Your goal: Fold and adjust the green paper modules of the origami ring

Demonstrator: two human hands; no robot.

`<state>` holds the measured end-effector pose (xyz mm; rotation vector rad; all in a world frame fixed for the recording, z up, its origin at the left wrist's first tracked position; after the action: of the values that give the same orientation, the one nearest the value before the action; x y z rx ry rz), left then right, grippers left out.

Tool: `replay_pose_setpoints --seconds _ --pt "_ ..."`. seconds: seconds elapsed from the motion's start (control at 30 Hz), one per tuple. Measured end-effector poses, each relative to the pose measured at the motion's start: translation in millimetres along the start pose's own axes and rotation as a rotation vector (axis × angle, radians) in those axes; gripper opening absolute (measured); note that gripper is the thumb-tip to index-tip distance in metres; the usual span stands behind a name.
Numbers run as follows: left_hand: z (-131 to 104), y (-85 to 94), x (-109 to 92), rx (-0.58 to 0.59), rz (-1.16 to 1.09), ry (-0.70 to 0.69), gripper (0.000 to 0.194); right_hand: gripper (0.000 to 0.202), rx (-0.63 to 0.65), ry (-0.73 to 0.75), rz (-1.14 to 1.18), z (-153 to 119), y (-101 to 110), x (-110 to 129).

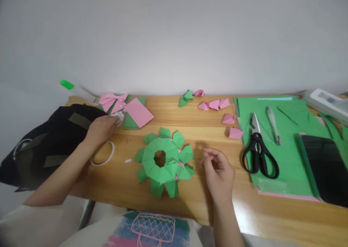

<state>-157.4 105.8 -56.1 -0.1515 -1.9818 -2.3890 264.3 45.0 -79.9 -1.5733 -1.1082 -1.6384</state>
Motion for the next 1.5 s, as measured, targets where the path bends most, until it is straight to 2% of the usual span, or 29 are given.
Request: replay_pose_setpoints --seconds 0.13,0.33,0.57,0.77,0.83,0.9,0.93,0.97,1.03,1.1,1.13,1.2,1.3,1.37,1.4,1.43,1.5 --pt "-7.8 -1.1 -0.4 0.034 -0.008 -0.027 0.048 0.02 0.004 -0.008 -0.003 -0.4 0.0 -0.7" --pt "-14.5 -5.0 3.4 0.049 0.009 0.007 0.063 0.019 -0.002 -0.012 -0.01 -0.5 -0.2 -0.6" --pt "-20.7 -6.2 0.8 0.066 -0.004 0.038 0.07 0.018 -0.001 -0.004 -0.022 -0.4 -0.1 0.3" --pt "-19.0 -4.4 2.6 0.049 -0.077 0.073 0.063 0.021 -0.009 0.034 -0.049 -1.6 -0.2 -2.0" --pt "-19.3 -4.9 3.9 0.031 -0.117 0.084 0.062 0.021 -0.015 0.058 -0.058 -2.6 2.1 6.6" --pt "-20.3 -6.2 4.9 0.006 -0.166 0.095 0.063 0.02 0.013 0.116 -0.088 -2.3 2.3 26.5" --pt "-20.9 -6.9 5.3 -0.01 -0.193 0.1 0.064 0.019 0.05 0.166 -0.114 -1.4 -0.5 40.9" --pt "-21.4 -7.6 5.5 -0.027 -0.219 0.105 0.065 0.018 0.135 0.293 -0.195 -0.7 -6.9 58.6" --pt "-22.3 -7.9 5.6 -0.067 -0.271 0.118 0.065 0.019 0.35 0.575 -0.292 -0.3 -30.9 96.8" --pt "-22.8 -6.3 5.1 -0.107 -0.319 0.136 0.063 0.019 0.603 0.809 -0.379 -1.5 -69.7 129.7" --pt "-22.7 -4.7 4.6 -0.126 -0.342 0.147 0.061 0.021 0.746 0.862 -0.454 -2.0 -93.8 140.7" --pt "-21.7 0.0 3.8 -0.159 -0.377 0.182 0.057 0.022 0.99 0.843 -0.636 -1.5 -146.4 150.2" --pt "-15.8 8.2 3.1 -0.175 -0.405 0.263 0.05 0.017 1.132 0.819 -0.709 1.8 -222.2 144.0" --pt "-9.0 12.6 3.4 -0.179 -0.405 0.337 0.043 0.015 1.176 0.815 -0.756 4.2 -263.4 131.6" --pt "-5.3 14.2 3.8 -0.183 -0.405 0.377 0.038 0.014 1.189 0.819 -0.778 5.2 -280.3 125.0" --pt "-1.8 15.2 4.1 -0.184 -0.411 0.414 0.035 0.026 1.199 0.825 -0.801 5.9 -294.5 118.8" --pt "3.6 15.8 4.4 -0.182 -0.434 0.483 0.034 0.035 1.214 0.841 -0.83 6.2 -315.9 108.2"
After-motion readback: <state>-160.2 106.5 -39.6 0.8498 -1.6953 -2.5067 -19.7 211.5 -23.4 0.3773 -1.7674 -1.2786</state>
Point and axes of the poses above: each hand's wrist, its own z-axis towards the middle knuckle, its own y-axis out of the back of the hand, x = y × z, the point moved 2 cm from there along z, towards the middle knuckle, and after that the axes turned 10 degrees about -x, right-handed, at the moved point
